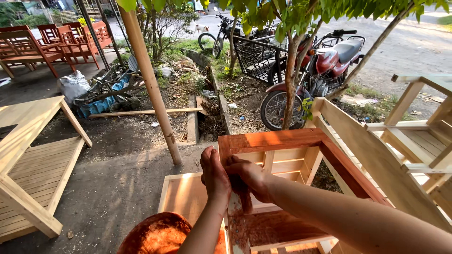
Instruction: The person applies reddish-brown stain to a wooden chair frame using a cloth. They repeatedly dip the cloth into a container of stain and wipe the frame's surfaces, covering the top and side rails.
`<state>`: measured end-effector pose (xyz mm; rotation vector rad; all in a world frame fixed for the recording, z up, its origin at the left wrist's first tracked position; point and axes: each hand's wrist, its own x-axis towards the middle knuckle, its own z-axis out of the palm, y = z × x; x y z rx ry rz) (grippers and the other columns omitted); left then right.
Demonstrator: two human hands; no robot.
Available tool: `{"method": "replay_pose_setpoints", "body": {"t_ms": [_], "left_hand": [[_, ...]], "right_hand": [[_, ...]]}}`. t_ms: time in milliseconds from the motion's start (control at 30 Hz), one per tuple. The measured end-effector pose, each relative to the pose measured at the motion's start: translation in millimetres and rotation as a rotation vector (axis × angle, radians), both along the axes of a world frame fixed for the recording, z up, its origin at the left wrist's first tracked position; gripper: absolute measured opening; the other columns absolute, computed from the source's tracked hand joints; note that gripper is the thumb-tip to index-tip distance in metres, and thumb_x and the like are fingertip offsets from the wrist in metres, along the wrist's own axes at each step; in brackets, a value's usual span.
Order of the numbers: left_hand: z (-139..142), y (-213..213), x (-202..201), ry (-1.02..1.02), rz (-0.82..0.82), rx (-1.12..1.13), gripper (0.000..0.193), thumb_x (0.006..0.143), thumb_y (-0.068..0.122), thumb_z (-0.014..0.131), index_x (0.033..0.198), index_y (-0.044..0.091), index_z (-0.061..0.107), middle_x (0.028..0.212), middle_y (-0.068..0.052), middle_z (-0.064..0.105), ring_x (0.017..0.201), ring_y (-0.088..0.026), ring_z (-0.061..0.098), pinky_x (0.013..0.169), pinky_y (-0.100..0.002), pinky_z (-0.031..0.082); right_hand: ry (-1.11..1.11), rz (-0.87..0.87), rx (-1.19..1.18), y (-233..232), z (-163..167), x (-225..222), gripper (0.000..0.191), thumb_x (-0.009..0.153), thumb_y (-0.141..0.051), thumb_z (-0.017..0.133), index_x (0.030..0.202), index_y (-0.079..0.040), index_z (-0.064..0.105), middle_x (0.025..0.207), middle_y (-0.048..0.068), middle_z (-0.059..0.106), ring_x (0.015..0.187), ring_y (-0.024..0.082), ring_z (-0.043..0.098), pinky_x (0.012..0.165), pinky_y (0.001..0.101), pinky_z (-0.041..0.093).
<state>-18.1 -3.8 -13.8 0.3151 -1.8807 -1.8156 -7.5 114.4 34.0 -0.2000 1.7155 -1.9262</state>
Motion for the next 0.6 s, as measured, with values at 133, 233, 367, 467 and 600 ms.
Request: {"method": "replay_pose_setpoints", "body": {"t_ms": [133,233,367,467,600], "left_hand": [[-7.9,-4.2,-1.9,0.017,0.042,-0.186,0.051,0.102,0.045,0.03,0.137,0.014,0.05,0.139,-0.011,0.053,0.131,-0.029,0.049,0.11,-0.051,0.025],[-10.3,-5.6,-7.1,-0.046,0.062,-0.168,0.048,0.102,0.045,0.031,0.134,0.016,0.052,0.137,-0.009,0.055,0.129,-0.028,0.048,0.109,-0.052,0.027],[-9.9,-4.4,-6.5,0.018,0.074,-0.392,0.046,0.103,0.044,0.029,0.13,0.014,0.051,0.143,-0.006,0.053,0.128,-0.03,0.045,0.104,-0.059,0.027],[-7.2,-2.6,-2.1,-0.054,0.083,-0.28,0.048,0.101,0.048,0.031,0.132,0.017,0.052,0.138,-0.008,0.053,0.129,-0.029,0.045,0.108,-0.062,0.023],[-2.4,-0.1,0.5,-0.074,0.084,-0.231,0.051,0.099,0.051,0.032,0.133,0.017,0.05,0.139,-0.008,0.052,0.133,-0.029,0.042,0.109,-0.067,0.016]], "right_hand": [[-0.016,0.102,0.008,11.7,-10.2,25.4,0.031,0.089,-0.015,0.058,0.118,-0.006,0.065,0.096,0.007,0.067,0.087,0.019,0.06,0.074,0.0301,0.05],[0.121,0.162,0.222,18.4,-10.3,36.2,0.036,0.08,-0.011,0.061,0.115,-0.008,0.068,0.099,0.004,0.072,0.093,0.016,0.064,0.083,0.0286,0.052],[0.314,0.3,0.605,34.8,17.0,44.3,0.031,0.078,-0.018,0.07,0.104,0.0,0.073,0.096,0.013,0.073,0.09,0.021,0.065,0.08,0.0355,0.052],[0.337,0.416,0.861,42.8,50.6,49.6,0.038,0.079,-0.028,0.074,0.109,-0.006,0.075,0.106,0.01,0.075,0.099,0.021,0.068,0.088,0.034,0.052],[0.333,0.542,0.949,37.4,68.9,56.5,0.046,0.079,-0.036,0.075,0.117,-0.01,0.074,0.114,0.008,0.076,0.108,0.021,0.069,0.095,0.0341,0.051]]}}
